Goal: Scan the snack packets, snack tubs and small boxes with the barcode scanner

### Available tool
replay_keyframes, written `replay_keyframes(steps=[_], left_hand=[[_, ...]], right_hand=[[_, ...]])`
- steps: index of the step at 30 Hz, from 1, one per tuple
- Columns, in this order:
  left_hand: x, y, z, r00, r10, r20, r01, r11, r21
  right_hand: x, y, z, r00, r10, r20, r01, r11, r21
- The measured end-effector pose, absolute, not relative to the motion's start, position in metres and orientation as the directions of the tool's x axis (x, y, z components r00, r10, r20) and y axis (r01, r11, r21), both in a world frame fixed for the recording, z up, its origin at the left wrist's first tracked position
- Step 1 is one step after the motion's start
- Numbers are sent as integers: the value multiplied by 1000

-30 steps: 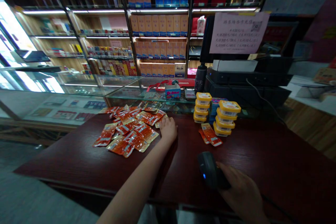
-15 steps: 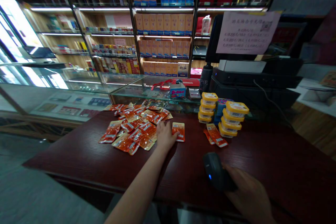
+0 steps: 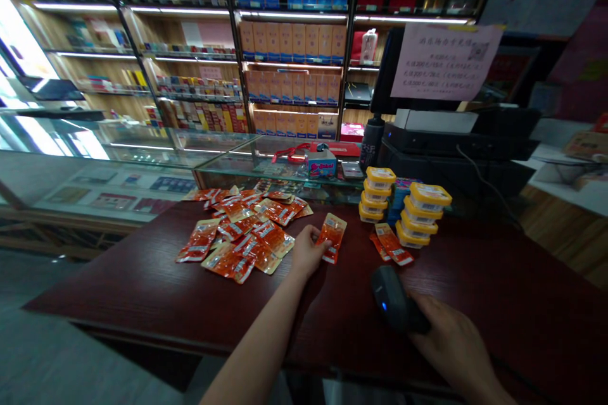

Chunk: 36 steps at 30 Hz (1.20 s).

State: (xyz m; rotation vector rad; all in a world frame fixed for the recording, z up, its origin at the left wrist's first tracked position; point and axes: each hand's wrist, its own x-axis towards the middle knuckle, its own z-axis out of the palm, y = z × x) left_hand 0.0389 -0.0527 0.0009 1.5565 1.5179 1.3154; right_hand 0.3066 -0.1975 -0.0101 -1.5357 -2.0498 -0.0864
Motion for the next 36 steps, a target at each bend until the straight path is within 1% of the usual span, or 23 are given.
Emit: replay_keyframes(steps=[2,4,6,7,10,12,15,20,23,25,27,29,31,33,35,36], left_hand=[[39,-51,-1,-144,968,208,147,-187,971],[39,-49,-3,-113,974,198,-21,-202,979],[39,-49,-3,-84,975,205,-100,-213,972],[40,-49,-3,-81,974,212,-120,-221,968],[41,-50,-4,-117,966,231,-142,-246,959],[41,-50,-5,-128,963,237,-117,-252,961],[41,-51,-6,-109,962,250,-73,-259,963],[40,-50,-6,-116,950,289,40,-286,957],[40,-49,-8,-125,952,281,14,-281,959],[40,-48,-10,-129,959,254,-37,-260,965],[40,-47,-11,-124,967,224,-80,-235,969],[40,-48,-10,-114,972,207,-103,-219,970],[41,-49,-8,-117,974,195,-103,-207,973],[41,-51,-7,-129,976,175,-82,-186,979],[40,-51,-6,-132,979,155,-50,-163,985],[40,-51,-6,-130,980,151,-31,-156,987]], right_hand=[[299,-196,3,-77,904,421,877,263,-403],[288,-194,17,3,932,361,818,206,-537],[275,-192,31,34,947,319,681,212,-701],[268,-191,37,33,952,305,606,223,-763],[247,-189,52,9,967,255,410,229,-883],[236,-189,57,-20,976,215,318,210,-924],[225,-190,60,-39,981,192,255,195,-947],[220,-189,61,7,977,212,251,203,-946],[220,-189,61,19,982,187,255,176,-951],[222,-189,62,6,980,200,268,191,-944],[224,-190,62,-46,971,235,309,238,-921],[229,-192,62,-104,957,270,415,289,-863],[238,-193,59,-151,945,292,601,322,-731],[251,-193,52,-194,928,318,784,341,-518],[266,-192,39,-246,905,348,874,362,-324],[273,-190,31,-261,896,360,894,365,-261]])
